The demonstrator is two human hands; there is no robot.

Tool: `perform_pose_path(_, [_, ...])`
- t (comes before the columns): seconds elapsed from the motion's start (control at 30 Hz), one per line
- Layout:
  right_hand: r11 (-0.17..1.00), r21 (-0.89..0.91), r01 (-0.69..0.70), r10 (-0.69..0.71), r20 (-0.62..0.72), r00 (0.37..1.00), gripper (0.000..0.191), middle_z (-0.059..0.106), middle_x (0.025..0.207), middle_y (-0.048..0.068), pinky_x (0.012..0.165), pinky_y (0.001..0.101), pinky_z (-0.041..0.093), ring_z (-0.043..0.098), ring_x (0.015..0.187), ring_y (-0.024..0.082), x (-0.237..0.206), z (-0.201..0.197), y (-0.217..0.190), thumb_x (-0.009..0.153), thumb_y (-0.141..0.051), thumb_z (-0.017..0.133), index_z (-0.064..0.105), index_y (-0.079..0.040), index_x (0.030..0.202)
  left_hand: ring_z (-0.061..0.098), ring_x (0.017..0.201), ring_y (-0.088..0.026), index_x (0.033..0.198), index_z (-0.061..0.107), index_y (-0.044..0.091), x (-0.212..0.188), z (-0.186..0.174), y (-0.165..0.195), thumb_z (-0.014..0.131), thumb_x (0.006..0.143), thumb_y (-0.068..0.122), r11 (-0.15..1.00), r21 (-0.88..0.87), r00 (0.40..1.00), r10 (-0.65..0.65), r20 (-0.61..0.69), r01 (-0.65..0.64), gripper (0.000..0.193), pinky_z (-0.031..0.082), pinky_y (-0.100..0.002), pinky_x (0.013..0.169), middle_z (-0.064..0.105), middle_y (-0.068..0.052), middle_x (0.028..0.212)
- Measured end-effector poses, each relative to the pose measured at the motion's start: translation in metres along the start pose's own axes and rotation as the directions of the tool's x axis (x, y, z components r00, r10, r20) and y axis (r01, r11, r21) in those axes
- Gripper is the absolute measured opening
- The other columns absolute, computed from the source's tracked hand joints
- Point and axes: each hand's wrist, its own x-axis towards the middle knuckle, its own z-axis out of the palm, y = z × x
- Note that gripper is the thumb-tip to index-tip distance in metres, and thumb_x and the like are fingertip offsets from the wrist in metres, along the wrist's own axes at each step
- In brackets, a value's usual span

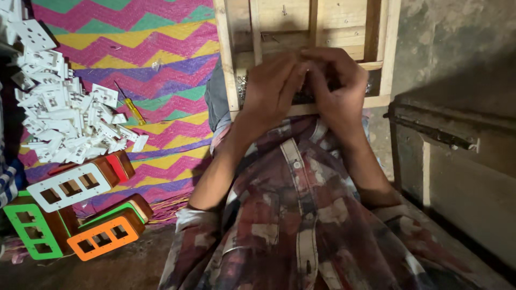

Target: The person sits on the floor with a wooden tray of small metal screws on their lap, picking screws one at a time by hand and placing them into the tray's compartments. They occasionally reposition the tray and reach toward scattered white plastic switch plates on the mat beside them.

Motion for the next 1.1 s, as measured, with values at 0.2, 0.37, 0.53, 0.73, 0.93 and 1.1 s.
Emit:
perform_pose_path(0.2, [0.992, 0.109, -0.064, 0.063, 0.018, 0.998, 0.017, 0.069, 0.09, 0.003, 0.067, 0.0219, 0.05, 0.061, 0.074, 0.006, -0.002, -0.004, -0.005, 0.109, 0.001, 0.058, 0.068, 0.002, 0.123, 0.063, 0.077, -0.035, 0.098, 0.061, 0.003, 0.006, -0.003, 0.012, 0.055, 0.11, 0.016, 1.0, 0.007, 1.0, -0.009, -0.019, 0.009, 0.019, 0.048, -0.044, 0.069, 0.06, -0.014, 0.084])
perform_pose_path(0.37, [0.999, -0.042, 0.034, -0.034, 0.001, 0.999, 0.017, 0.072, 0.099, 0.007, 0.076, 0.0222, 0.053, 0.066, 0.086, 0.008, -0.001, -0.001, -0.002, 0.105, 0.004, 0.064, 0.065, 0.004, 0.123, 0.062, 0.075, -0.034, 0.095, 0.059, 0.003, 0.001, -0.002, 0.01, 0.055, 0.109, 0.015, 0.997, -0.037, 0.997, -0.073, 0.011, 0.073, 0.019, 0.048, -0.043, 0.068, 0.058, -0.014, 0.082])
perform_pose_path(0.53, [0.996, -0.077, 0.045, -0.046, -0.008, 0.999, 0.017, 0.075, 0.106, 0.009, 0.083, 0.0229, 0.054, 0.067, 0.094, 0.009, 0.001, 0.001, 0.003, 0.108, 0.005, 0.063, 0.068, 0.004, 0.125, 0.06, 0.074, -0.035, 0.09, 0.057, 0.003, 0.001, 0.0, -0.002, 0.055, 0.109, 0.015, 1.0, -0.015, 1.0, 0.021, -0.005, -0.021, 0.023, 0.046, -0.045, 0.069, 0.057, -0.014, 0.081])
perform_pose_path(0.73, [0.998, 0.038, -0.054, 0.054, -0.008, 0.998, 0.015, 0.07, 0.092, 0.006, 0.07, 0.0229, 0.052, 0.063, 0.078, 0.008, -0.003, -0.003, 0.002, 0.106, 0.003, 0.063, 0.069, 0.004, 0.119, 0.063, 0.079, -0.037, 0.097, 0.062, 0.002, 0.003, -0.001, 0.006, 0.055, 0.109, 0.015, 1.0, 0.011, 1.0, -0.011, -0.019, 0.012, 0.02, 0.049, -0.046, 0.071, 0.061, -0.015, 0.085])
perform_pose_path(0.93, [0.999, 0.014, 0.031, -0.031, 0.013, 0.999, 0.005, 0.069, 0.089, 0.006, 0.066, 0.0229, 0.052, 0.065, 0.075, 0.009, -0.003, -0.003, 0.0, 0.103, 0.004, 0.066, 0.067, 0.004, 0.108, 0.067, 0.086, -0.036, 0.105, 0.064, 0.002, 0.006, -0.007, 0.014, 0.055, 0.108, 0.014, 0.997, 0.006, 0.997, 0.073, -0.02, -0.073, 0.016, 0.053, -0.044, 0.076, 0.068, -0.014, 0.093])
perform_pose_path(1.1, [1.0, -0.002, 0.023, -0.023, 0.007, 1.0, 0.012, 0.071, 0.094, 0.007, 0.069, 0.0226, 0.053, 0.065, 0.078, 0.009, -0.004, -0.006, 0.005, 0.1, 0.006, 0.064, 0.067, 0.006, 0.111, 0.066, 0.079, -0.035, 0.094, 0.066, 0.002, 0.005, -0.005, 0.01, 0.057, 0.106, 0.015, 1.0, 0.018, 1.0, 0.012, -0.003, -0.012, 0.02, 0.05, -0.046, 0.071, 0.066, -0.013, 0.084])
